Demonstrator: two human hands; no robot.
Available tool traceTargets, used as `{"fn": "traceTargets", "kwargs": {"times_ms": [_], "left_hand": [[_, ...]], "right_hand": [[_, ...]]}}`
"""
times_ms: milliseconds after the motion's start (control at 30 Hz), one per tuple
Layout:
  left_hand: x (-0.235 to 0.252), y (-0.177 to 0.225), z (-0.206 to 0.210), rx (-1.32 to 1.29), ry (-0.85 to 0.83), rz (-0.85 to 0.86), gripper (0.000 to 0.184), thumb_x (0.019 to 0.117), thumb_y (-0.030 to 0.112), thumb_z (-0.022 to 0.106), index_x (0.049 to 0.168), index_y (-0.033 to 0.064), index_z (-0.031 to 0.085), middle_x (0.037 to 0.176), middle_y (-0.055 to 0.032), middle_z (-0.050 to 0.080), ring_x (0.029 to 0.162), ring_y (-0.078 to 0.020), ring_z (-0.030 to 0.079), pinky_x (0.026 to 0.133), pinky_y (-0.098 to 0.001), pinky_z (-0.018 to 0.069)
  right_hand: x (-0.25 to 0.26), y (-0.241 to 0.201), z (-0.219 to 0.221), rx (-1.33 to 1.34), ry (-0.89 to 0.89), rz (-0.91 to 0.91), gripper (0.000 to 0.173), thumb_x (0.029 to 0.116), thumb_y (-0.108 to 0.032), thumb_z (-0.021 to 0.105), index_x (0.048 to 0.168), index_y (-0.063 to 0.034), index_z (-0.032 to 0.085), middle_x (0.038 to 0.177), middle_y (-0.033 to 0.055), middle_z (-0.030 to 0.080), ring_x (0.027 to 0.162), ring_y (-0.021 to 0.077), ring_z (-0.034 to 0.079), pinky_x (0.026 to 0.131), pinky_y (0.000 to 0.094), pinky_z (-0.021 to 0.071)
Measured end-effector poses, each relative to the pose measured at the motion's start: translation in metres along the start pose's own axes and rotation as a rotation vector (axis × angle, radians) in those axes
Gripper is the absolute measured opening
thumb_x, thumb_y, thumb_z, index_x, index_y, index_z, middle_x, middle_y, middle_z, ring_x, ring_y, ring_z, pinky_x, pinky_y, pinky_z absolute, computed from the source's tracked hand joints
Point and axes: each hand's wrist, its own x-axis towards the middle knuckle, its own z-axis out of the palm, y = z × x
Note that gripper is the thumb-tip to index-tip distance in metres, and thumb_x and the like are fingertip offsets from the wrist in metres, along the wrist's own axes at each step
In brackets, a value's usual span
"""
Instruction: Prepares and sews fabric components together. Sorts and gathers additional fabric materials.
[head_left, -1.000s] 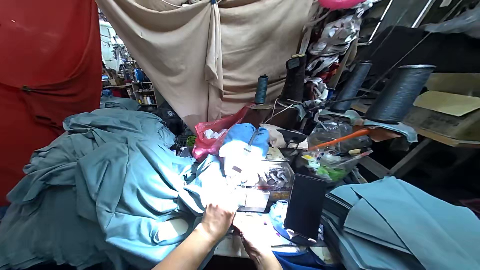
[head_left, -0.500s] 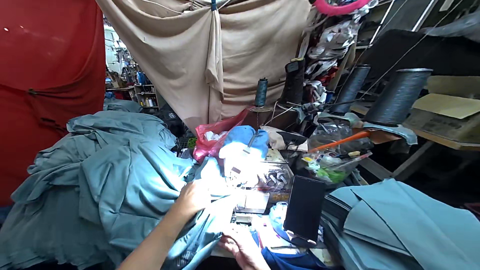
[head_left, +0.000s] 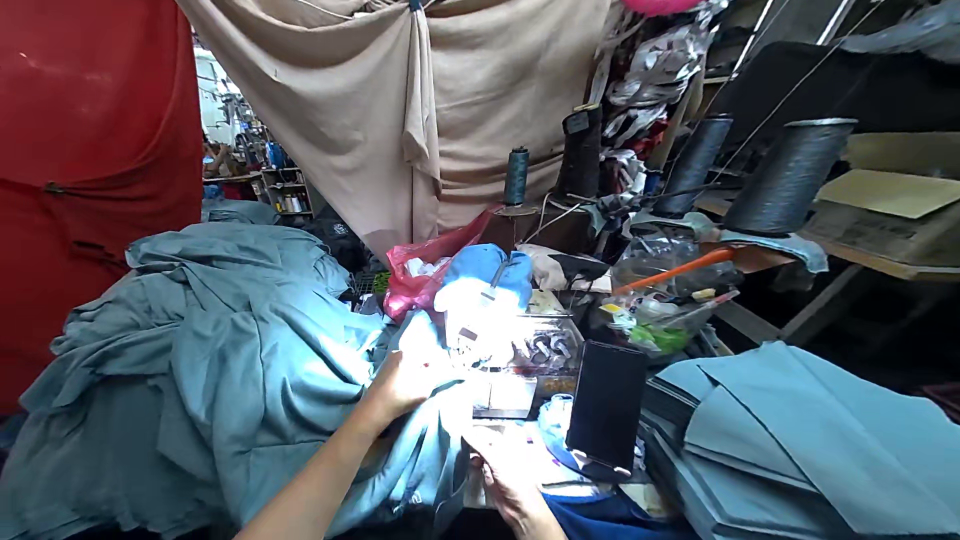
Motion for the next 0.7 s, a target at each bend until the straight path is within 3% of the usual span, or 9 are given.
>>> {"fn": "traceTargets", "kwargs": {"times_ms": [100, 200, 300, 400, 467, 600, 633, 700], "left_hand": [[-0.012, -0.003, 0.013, 0.000, 0.009, 0.139, 0.029, 0.1016, 0.026, 0.059, 0.108, 0.0035, 0.076, 0.102, -0.0124, 0.074, 0.098, -0.0233, 0.070, 0.093, -0.0444, 0.0547], [-0.032, -0.022, 0.043, 0.042, 0.162, 0.344, 0.030, 0.0971, 0.026, 0.062, 0.087, 0.0009, 0.074, 0.082, -0.0131, 0.072, 0.079, -0.0246, 0.069, 0.076, -0.0444, 0.0565], [-0.052, -0.042, 0.083, 0.156, 0.351, 0.521, 0.022, 0.0936, 0.023, 0.067, 0.084, 0.0062, 0.079, 0.075, -0.0087, 0.074, 0.071, -0.0222, 0.074, 0.066, -0.0440, 0.0612], [-0.055, -0.046, 0.104, 0.316, 0.528, 0.567, 0.022, 0.0911, 0.023, 0.066, 0.080, 0.0098, 0.079, 0.068, -0.0047, 0.072, 0.062, -0.0184, 0.071, 0.056, -0.0378, 0.0587], [-0.049, -0.038, 0.107, 0.385, 0.558, 0.535, 0.023, 0.0904, 0.023, 0.066, 0.078, 0.0086, 0.078, 0.066, -0.0061, 0.070, 0.062, -0.0211, 0.072, 0.054, -0.0401, 0.0582], [-0.020, -0.015, 0.097, 0.394, 0.483, 0.377, 0.023, 0.0938, 0.020, 0.065, 0.082, 0.0049, 0.077, 0.074, -0.0130, 0.073, 0.072, -0.0317, 0.075, 0.061, -0.0509, 0.0598], [-0.013, -0.009, 0.090, 0.378, 0.369, 0.288, 0.027, 0.0978, 0.023, 0.061, 0.088, 0.0049, 0.078, 0.085, -0.0150, 0.075, 0.084, -0.0340, 0.075, 0.072, -0.0535, 0.0599], [0.003, 0.007, 0.071, 0.299, 0.046, 0.041, 0.038, 0.1058, 0.032, 0.049, 0.116, 0.0048, 0.074, 0.122, -0.0192, 0.070, 0.122, -0.0379, 0.063, 0.103, -0.0574, 0.0470]], "right_hand": [[-0.005, 0.006, -0.006, -0.124, -0.116, -0.039, 0.010, 0.0929, -0.007, 0.068, 0.085, -0.0056, 0.073, 0.072, -0.0041, 0.068, 0.063, 0.0013, 0.060, 0.061, 0.0200, 0.0514], [-0.013, 0.013, -0.011, -0.221, -0.136, -0.066, 0.008, 0.0901, -0.009, 0.071, 0.084, -0.0056, 0.074, 0.075, -0.0038, 0.069, 0.070, 0.0021, 0.063, 0.069, 0.0224, 0.0544], [-0.026, 0.018, -0.011, -0.212, -0.116, -0.029, 0.002, 0.0881, -0.005, 0.072, 0.089, -0.0037, 0.073, 0.077, -0.0027, 0.070, 0.071, 0.0034, 0.065, 0.071, 0.0232, 0.0564], [-0.028, 0.019, -0.011, -0.211, -0.090, -0.031, 0.001, 0.0883, -0.005, 0.072, 0.088, -0.0043, 0.072, 0.075, -0.0032, 0.070, 0.070, 0.0033, 0.065, 0.071, 0.0236, 0.0563], [-0.020, 0.017, -0.012, -0.223, -0.081, -0.054, 0.004, 0.0896, -0.006, 0.071, 0.087, -0.0043, 0.073, 0.078, -0.0020, 0.069, 0.074, 0.0044, 0.065, 0.075, 0.0246, 0.0560], [0.006, -0.002, -0.004, -0.240, -0.012, -0.053, 0.009, 0.0936, -0.009, 0.068, 0.088, -0.0038, 0.073, 0.078, -0.0008, 0.069, 0.073, 0.0052, 0.065, 0.071, 0.0257, 0.0553], [0.011, -0.010, -0.001, -0.255, -0.009, -0.057, 0.009, 0.0953, -0.008, 0.067, 0.090, -0.0029, 0.072, 0.079, -0.0002, 0.068, 0.073, 0.0054, 0.064, 0.071, 0.0255, 0.0547], [0.021, -0.019, 0.003, -0.301, -0.005, -0.078, 0.011, 0.0967, -0.009, 0.066, 0.090, -0.0013, 0.070, 0.082, 0.0015, 0.067, 0.077, 0.0060, 0.063, 0.075, 0.0269, 0.0535]]}}
